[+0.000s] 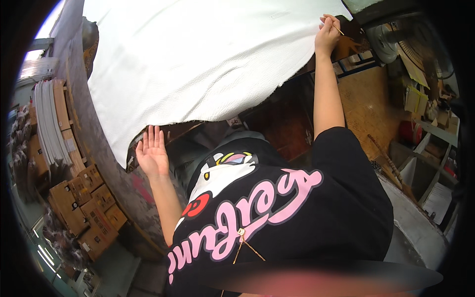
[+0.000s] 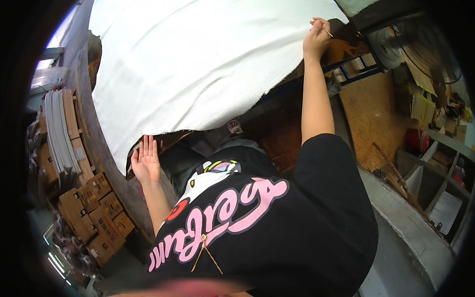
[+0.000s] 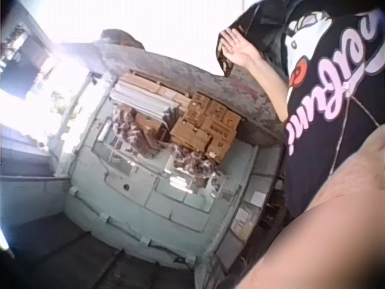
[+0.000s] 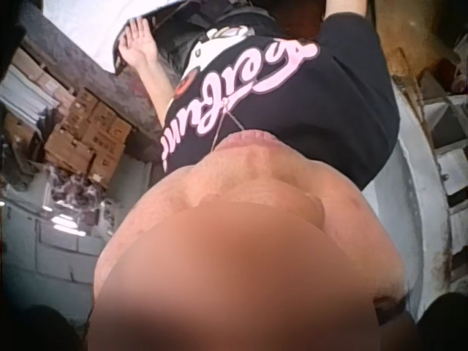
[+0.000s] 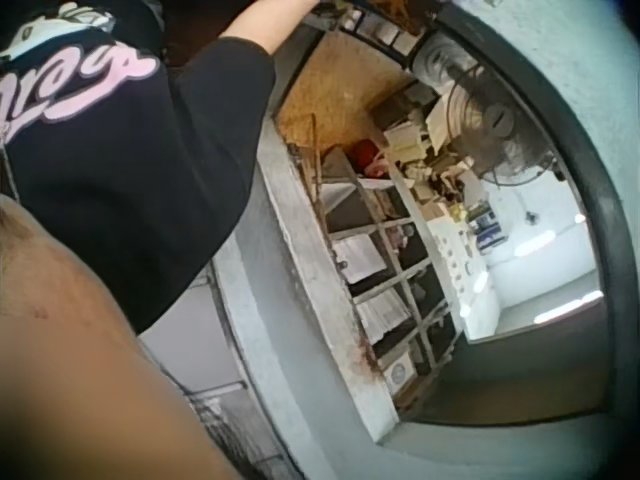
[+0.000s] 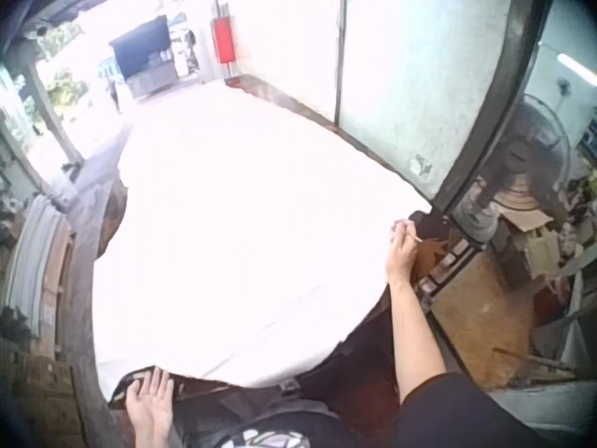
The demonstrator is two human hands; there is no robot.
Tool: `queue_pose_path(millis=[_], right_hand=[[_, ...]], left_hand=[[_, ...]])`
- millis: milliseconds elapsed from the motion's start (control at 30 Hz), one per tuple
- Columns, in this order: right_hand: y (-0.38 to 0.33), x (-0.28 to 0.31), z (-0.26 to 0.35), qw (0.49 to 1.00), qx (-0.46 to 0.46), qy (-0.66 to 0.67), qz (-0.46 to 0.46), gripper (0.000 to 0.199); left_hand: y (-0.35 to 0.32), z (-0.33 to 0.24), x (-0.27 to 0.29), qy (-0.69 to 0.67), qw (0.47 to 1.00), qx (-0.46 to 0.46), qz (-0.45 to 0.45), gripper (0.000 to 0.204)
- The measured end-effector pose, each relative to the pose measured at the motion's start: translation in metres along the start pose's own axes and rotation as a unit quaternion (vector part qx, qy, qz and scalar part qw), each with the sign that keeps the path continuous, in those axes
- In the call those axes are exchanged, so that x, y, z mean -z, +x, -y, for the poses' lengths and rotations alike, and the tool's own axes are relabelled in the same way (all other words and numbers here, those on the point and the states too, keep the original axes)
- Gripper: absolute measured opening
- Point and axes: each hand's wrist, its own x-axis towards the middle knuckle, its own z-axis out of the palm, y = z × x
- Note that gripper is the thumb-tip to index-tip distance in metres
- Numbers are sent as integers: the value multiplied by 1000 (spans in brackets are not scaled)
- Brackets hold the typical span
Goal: The person carries a folded white fabric to a table, unfolds it, and uses a pencil to mark several points on the fabric. The person then walks through a cluttered room and briefly handles some papers before exiting.
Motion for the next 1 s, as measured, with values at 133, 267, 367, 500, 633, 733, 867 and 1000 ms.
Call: queue_pose_path(millis=[133, 267, 367, 500, 633, 733, 867, 1000], right_hand=[[-9, -2, 16, 996, 39, -70, 27, 26], [-40, -16, 46, 990, -12, -79, 117, 26], [-65, -62, 66, 972, -17, -85, 220, 28], [-90, -129, 73, 899, 121, -305, 290, 35], [-92, -128, 57, 849, 183, -383, 315, 43], [-81, -87, 43, 850, 184, -372, 325, 48], [-57, -30, 33, 837, 205, -392, 323, 52], [-38, -2, 29, 862, 196, -332, 329, 46]], left_hand=[[12, -5, 9, -97, 985, 102, 96, 60], [51, -8, 11, -88, 953, 188, 221, 64], [76, -7, 3, -113, 945, 194, 237, 50], [79, 0, -9, -22, 967, 169, 188, 41], [46, 11, -6, 204, 973, 15, 107, 39], [17, 23, -3, 224, 964, 24, 142, 41], [-11, 43, -5, 222, 961, 68, 152, 44], [-20, 60, -8, 214, 955, 116, 171, 45]])
